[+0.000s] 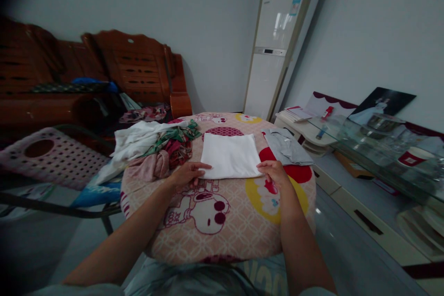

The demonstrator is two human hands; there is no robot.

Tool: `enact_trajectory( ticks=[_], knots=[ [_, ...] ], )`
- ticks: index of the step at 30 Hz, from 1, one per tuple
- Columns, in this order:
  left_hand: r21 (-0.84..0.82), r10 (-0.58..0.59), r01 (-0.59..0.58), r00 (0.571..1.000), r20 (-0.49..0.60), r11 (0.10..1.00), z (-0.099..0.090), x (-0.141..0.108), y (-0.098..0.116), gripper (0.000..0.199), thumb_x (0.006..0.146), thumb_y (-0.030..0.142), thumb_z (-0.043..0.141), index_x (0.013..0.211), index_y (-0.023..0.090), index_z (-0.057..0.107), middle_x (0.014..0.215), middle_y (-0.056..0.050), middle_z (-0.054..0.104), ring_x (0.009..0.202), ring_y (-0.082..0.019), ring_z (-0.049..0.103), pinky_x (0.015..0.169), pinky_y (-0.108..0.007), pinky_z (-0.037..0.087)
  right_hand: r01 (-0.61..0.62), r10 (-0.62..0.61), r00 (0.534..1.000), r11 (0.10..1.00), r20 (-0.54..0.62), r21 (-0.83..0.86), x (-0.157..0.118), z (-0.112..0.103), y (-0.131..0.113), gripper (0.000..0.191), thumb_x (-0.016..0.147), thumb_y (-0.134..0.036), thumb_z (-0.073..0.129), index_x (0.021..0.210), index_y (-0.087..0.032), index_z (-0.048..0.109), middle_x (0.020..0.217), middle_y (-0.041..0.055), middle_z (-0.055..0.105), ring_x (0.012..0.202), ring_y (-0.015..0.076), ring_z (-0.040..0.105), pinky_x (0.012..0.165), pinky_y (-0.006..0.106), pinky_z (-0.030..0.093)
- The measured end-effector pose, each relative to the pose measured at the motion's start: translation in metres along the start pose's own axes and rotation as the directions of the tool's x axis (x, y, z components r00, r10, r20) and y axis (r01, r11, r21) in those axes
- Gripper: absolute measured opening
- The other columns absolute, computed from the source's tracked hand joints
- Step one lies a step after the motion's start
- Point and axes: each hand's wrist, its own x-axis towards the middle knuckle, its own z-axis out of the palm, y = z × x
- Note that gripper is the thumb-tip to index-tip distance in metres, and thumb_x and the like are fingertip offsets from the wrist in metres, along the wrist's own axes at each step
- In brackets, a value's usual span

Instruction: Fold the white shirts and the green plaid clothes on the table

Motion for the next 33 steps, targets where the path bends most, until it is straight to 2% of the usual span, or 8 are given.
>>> enact_trajectory(
  ticks=[6,9,12,15,18,22,27,33],
  knots=[
    [0.083,0.018,-0.02,1.0,0.021,0.996,-0.009,0.0,-0.008,0.05,0.075,0.036,0.067,0.118,0.011,0.068,0.044,0.004,0.054,0.037,-0.006,0.041,0.041,-0.017,0.022,-0.094,0.097,0.992,0.995,0.083,-0.037,-0.007,-0.005,0.003,0.03,0.057,-0.038,0.073,0.075,-0.015,0.067,0.037,-0.005,0.051,0.03,0.0078,0.038,0.035,0.019,0.021],
    [0.114,0.021,-0.022,1.0,0.008,0.993,-0.011,0.0,-0.008,0.051,0.073,0.04,0.068,0.115,0.01,0.07,0.039,0.006,0.048,0.034,-0.005,0.034,0.04,-0.018,0.018,-0.059,0.059,0.998,0.998,0.026,-0.005,-0.007,-0.005,0.003,0.032,0.057,-0.038,0.073,0.078,-0.015,0.068,0.036,-0.0066,0.048,0.03,0.0073,0.037,0.035,0.019,0.02],
    [0.126,-0.022,0.015,0.998,0.055,0.992,-0.013,-0.001,-0.008,0.055,0.069,0.043,0.071,0.111,0.01,0.071,0.039,0.007,0.047,0.033,-0.005,0.029,0.039,-0.019,0.014,-0.045,0.045,0.997,0.999,0.062,0.001,-0.007,-0.009,0.006,0.029,0.055,-0.035,0.075,0.075,-0.014,0.068,0.036,-0.0065,0.049,0.03,0.0063,0.036,0.035,0.018,0.02],
    [0.106,-0.03,0.025,0.998,0.049,0.994,-0.015,-0.001,-0.009,0.061,0.066,0.047,0.073,0.113,0.009,0.071,0.044,0.005,0.05,0.035,-0.005,0.033,0.039,-0.019,0.017,-0.084,0.089,0.99,0.995,0.109,-0.044,-0.006,-0.011,0.008,0.032,0.058,-0.037,0.074,0.078,-0.013,0.069,0.038,-0.0039,0.053,0.031,0.0075,0.04,0.035,0.018,0.021],
    [0.103,0.032,-0.032,0.999,-0.003,0.994,-0.015,0.0,-0.01,0.059,0.067,0.05,0.072,0.109,0.008,0.072,0.044,0.005,0.048,0.039,-0.006,0.037,0.041,-0.019,0.022,-0.079,0.081,0.996,0.996,0.045,-0.042,-0.006,-0.008,0.008,0.039,0.06,-0.042,0.074,0.086,-0.013,0.07,0.039,-0.0038,0.054,0.032,0.0092,0.043,0.035,0.019,0.023],
    [0.101,-0.007,0.001,0.998,0.054,0.995,-0.018,-0.003,-0.01,0.059,0.065,0.051,0.074,0.107,0.009,0.072,0.044,0.006,0.048,0.036,-0.005,0.032,0.039,-0.02,0.017,-0.01,0.01,1.0,1.0,0.009,-0.006,-0.005,-0.007,0.008,0.033,0.057,-0.038,0.074,0.078,-0.014,0.068,0.038,-0.0061,0.051,0.031,0.0072,0.039,0.035,0.019,0.023],
    [0.136,-0.039,0.027,0.996,0.083,0.99,-0.02,-0.006,-0.008,0.056,0.063,0.049,0.076,0.102,0.009,0.073,0.044,0.005,0.05,0.035,-0.006,0.032,0.039,-0.02,0.017,-0.054,0.06,0.996,0.995,0.065,-0.084,-0.003,-0.01,0.015,0.037,0.057,-0.039,0.073,0.083,-0.013,0.068,0.039,-0.0065,0.052,0.029,0.0077,0.038,0.033,0.019,0.024],
    [0.201,-0.026,0.003,0.993,0.111,0.98,-0.022,-0.003,-0.012,0.048,0.065,0.045,0.074,0.097,0.01,0.074,0.043,0.004,0.051,0.037,-0.007,0.036,0.04,-0.02,0.021,-0.056,0.059,0.998,0.977,0.011,-0.205,0.001,-0.006,0.02,0.032,0.056,-0.036,0.07,0.081,-0.014,0.068,0.039,-0.006,0.052,0.029,0.0082,0.04,0.033,0.018,0.023]
  ],
)
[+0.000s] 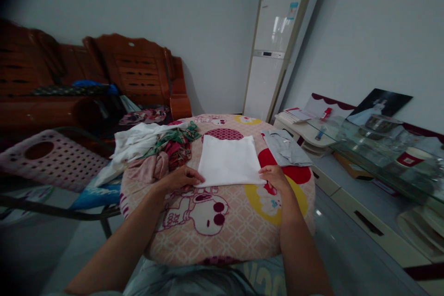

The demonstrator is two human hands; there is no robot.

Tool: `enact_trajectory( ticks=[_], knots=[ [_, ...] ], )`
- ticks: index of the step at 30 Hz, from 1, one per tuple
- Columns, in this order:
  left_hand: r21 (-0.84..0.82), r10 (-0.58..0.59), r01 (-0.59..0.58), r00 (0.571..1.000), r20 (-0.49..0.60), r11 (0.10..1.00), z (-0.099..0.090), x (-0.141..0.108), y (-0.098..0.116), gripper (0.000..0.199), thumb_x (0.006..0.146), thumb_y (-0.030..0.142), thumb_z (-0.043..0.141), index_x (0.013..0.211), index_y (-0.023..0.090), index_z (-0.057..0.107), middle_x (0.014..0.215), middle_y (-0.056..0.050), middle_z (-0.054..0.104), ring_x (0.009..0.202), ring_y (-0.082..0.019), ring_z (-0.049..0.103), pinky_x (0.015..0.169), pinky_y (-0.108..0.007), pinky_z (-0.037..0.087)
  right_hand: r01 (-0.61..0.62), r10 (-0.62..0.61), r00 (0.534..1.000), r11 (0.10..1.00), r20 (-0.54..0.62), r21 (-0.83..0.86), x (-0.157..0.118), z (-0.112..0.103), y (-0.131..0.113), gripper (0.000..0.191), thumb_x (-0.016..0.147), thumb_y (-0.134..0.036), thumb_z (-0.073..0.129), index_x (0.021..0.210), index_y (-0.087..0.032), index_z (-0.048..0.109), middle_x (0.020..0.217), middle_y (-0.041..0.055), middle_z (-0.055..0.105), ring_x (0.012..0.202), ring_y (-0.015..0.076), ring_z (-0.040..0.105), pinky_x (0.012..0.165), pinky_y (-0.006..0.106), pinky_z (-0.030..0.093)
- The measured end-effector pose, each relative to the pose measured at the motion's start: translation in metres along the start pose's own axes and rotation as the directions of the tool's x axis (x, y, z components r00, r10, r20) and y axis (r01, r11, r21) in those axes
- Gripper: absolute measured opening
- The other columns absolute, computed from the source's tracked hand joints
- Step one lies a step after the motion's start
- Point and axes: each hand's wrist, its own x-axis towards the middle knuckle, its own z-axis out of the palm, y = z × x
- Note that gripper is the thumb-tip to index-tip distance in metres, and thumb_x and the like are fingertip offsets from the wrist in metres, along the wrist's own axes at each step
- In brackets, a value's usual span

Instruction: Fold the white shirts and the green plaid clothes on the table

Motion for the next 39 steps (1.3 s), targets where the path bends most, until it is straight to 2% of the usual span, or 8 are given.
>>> enact_trajectory(
  ticks=[4,7,10,14,17,23,30,39],
  knots=[
    [0.087,-0.001,0.002,1.0,-0.008,0.996,-0.007,-0.004,0.0,0.041,0.072,0.044,0.067,0.095,0.011,0.073,0.046,0.003,0.053,0.036,-0.008,0.037,0.04,-0.021,0.025,-0.022,0.016,0.998,0.994,-0.062,-0.107,0.002,-0.002,0.003,0.027,0.06,-0.034,0.066,0.08,-0.016,0.069,0.042,-0.0037,0.055,0.03,0.0104,0.042,0.033,0.021,0.026],
    [0.332,0.082,-0.007,0.974,-0.211,0.943,-0.008,-0.003,0.014,0.031,0.082,0.037,0.058,0.082,0.011,0.074,0.053,-0.002,0.06,0.043,-0.012,0.049,0.047,-0.023,0.037,0.067,-0.141,0.955,0.959,-0.26,-0.275,0.003,-0.002,-0.003,0.022,0.069,-0.036,0.062,0.075,-0.017,0.071,0.056,0.003,0.066,0.045,0.0158,0.056,0.044,0.025,0.042],
    [0.586,0.344,-0.041,0.842,-0.416,0.809,0.004,0.01,0.038,0.028,0.086,0.029,0.055,0.097,0.013,0.074,0.076,-0.007,0.072,0.072,-0.018,0.066,0.07,-0.027,0.05,0.271,-0.43,0.829,0.868,-0.357,-0.417,0.006,0.009,-0.019,0.033,0.082,-0.04,0.052,0.089,-0.016,0.073,0.087,0.0112,0.075,0.079,0.0235,0.069,0.073,0.034,0.054],
    [0.702,0.623,-0.292,0.733,-0.273,0.65,0.034,0.045,0.056,0.047,0.092,0.036,0.052,0.135,0.016,0.054,0.135,-0.014,0.059,0.122,-0.024,0.057,0.103,-0.038,0.045,0.506,-0.666,0.731,0.674,-0.148,-0.538,0.014,0.04,-0.03,0.051,0.091,-0.044,0.046,0.124,-0.01,0.064,0.13,0.0192,0.062,0.124,0.029,0.055,0.108,0.044,0.041],
    [0.789,0.633,-0.295,0.76,-0.149,0.539,0.045,0.067,0.047,0.057,0.095,0.041,0.048,0.146,0.017,0.042,0.153,-0.017,0.04,0.141,-0.028,0.038,0.113,-0.046,0.035,0.526,-0.641,0.767,0.612,0.019,-0.591,0.017,0.059,-0.016,0.056,0.094,-0.042,0.045,0.14,-0.012,0.051,0.146,0.0175,0.049,0.14,0.029,0.039,0.115,0.048,0.033],
    [0.875,0.476,-0.183,0.877,-0.061,0.448,0.033,0.083,0.011,0.056,0.098,0.045,0.039,0.149,0.021,0.038,0.155,-0.017,0.037,0.144,-0.03,0.033,0.116,-0.052,0.025,0.5,-0.571,0.811,0.562,0.129,-0.659,0.02,0.062,0.019,0.051,0.094,-0.04,0.047,0.133,-0.01,0.058,0.144,0.0196,0.051,0.137,0.0299,0.044,0.116,0.047,0.033],
    [0.846,0.372,0.074,0.875,-0.309,0.529,-0.001,0.106,0.013,0.054,0.098,0.041,0.039,0.145,0.015,0.041,0.154,-0.02,0.035,0.143,-0.034,0.031,0.114,-0.052,0.026,0.457,-0.541,0.837,0.61,0.082,-0.647,0.048,0.059,0.016,0.044,0.094,-0.04,0.045,0.123,-0.014,0.065,0.136,0.0174,0.058,0.13,0.0291,0.051,0.112,0.048,0.038],
    [0.617,0.261,0.364,0.674,-0.692,0.698,-0.032,0.15,0.026,0.051,0.091,0.039,0.053,0.131,0.007,0.052,0.132,-0.02,0.057,0.126,-0.033,0.049,0.104,-0.041,0.039,0.294,-0.47,0.883,0.545,0.005,-0.785,0.108,0.057,-0.006,0.036,0.095,-0.029,0.044,0.119,-0.011,0.064,0.13,0.0184,0.061,0.126,0.0271,0.053,0.109,0.04,0.038]
  ],
)
